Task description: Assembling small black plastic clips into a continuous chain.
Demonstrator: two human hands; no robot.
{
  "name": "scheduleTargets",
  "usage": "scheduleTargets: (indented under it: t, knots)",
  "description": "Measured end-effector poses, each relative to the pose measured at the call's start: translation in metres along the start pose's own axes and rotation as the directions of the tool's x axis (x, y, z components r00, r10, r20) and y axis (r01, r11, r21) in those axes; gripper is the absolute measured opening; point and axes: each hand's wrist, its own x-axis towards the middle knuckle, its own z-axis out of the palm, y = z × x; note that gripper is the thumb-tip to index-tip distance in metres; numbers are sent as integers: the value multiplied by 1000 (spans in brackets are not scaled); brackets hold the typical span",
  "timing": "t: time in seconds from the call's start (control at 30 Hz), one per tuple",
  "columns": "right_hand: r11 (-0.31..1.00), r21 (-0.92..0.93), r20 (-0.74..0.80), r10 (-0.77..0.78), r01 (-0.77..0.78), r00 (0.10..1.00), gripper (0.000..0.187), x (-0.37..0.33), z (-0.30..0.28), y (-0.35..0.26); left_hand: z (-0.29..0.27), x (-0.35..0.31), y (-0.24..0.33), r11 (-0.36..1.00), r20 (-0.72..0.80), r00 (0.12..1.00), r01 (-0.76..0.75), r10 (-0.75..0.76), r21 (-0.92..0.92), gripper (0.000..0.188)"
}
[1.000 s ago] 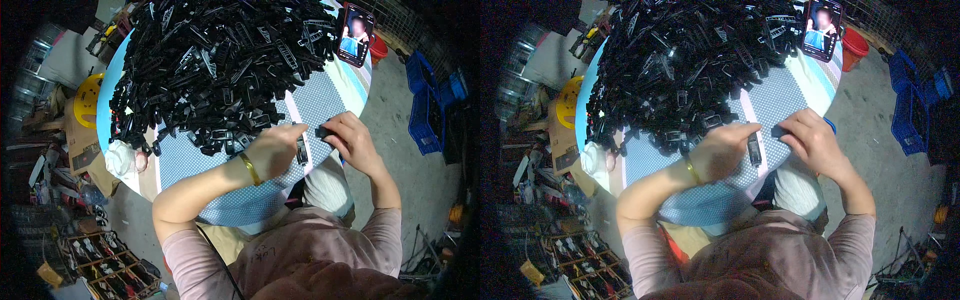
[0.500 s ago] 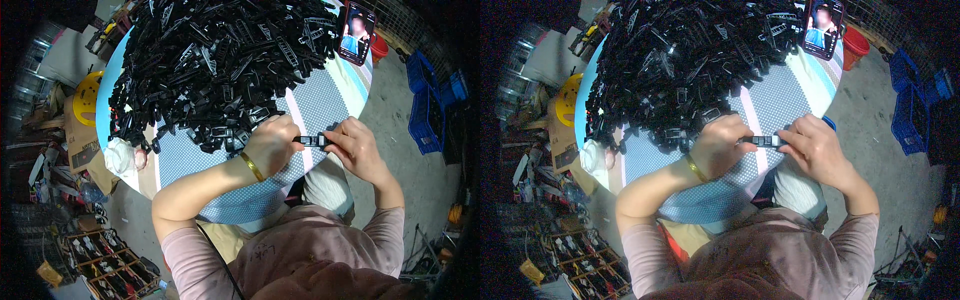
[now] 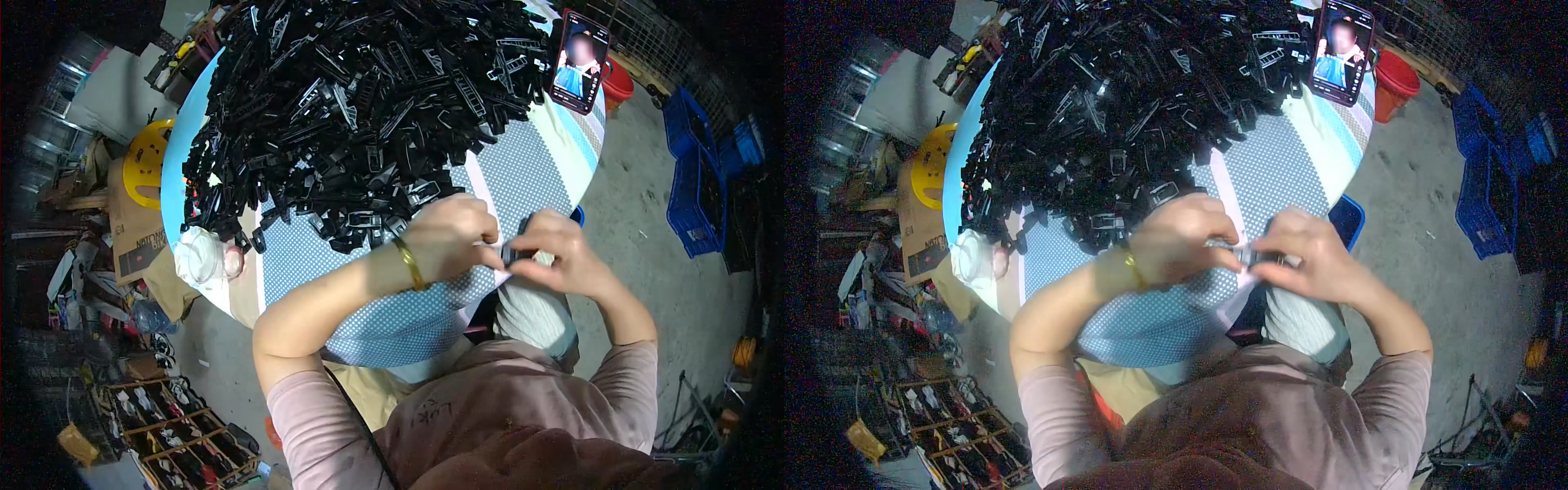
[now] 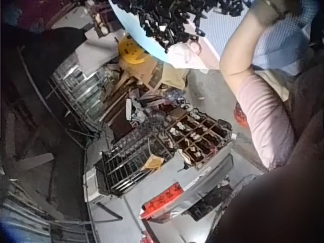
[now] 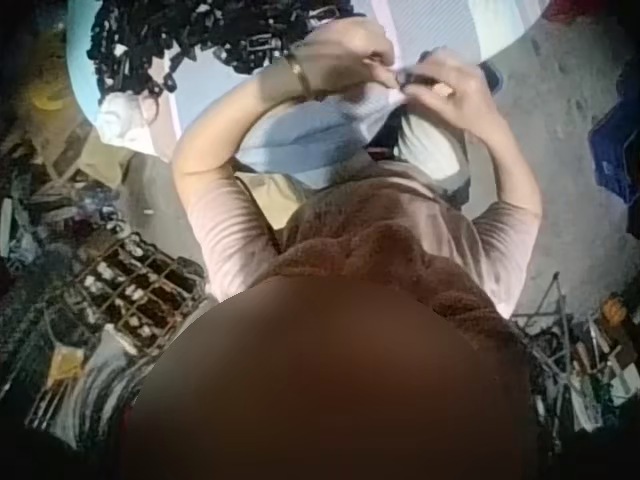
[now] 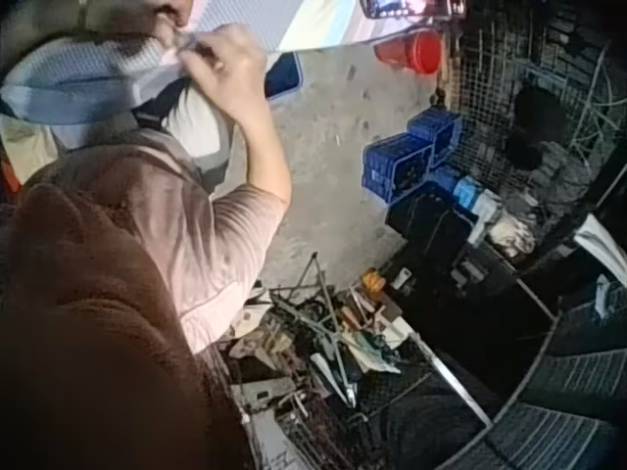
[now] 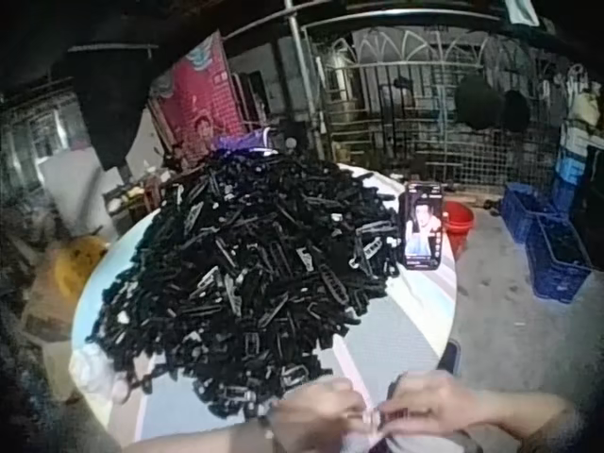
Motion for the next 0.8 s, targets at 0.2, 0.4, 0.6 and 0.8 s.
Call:
scheduleTargets:
  t: [0.2,0.4,0.6,0.8]
  knots:
    - [985,163,282,-98,53,955,25,13,-8,-9,-70,2,-49,821,-561,805,446,-194,357,21]
    - [988,-123,11,-97,98,995,34,61,16,6,-81,-2,-83,711,-489,715,662,-501,239,26]
    - [912,-390,-13,-144,128,989,33,89,41,14,-82,-8,-77,720,-561,665,673,-492,167,23]
    - [897,-432,-39,-124,95,992,33,81,30,16,-87,-3,-24,796,-604,674,596,-426,104,19]
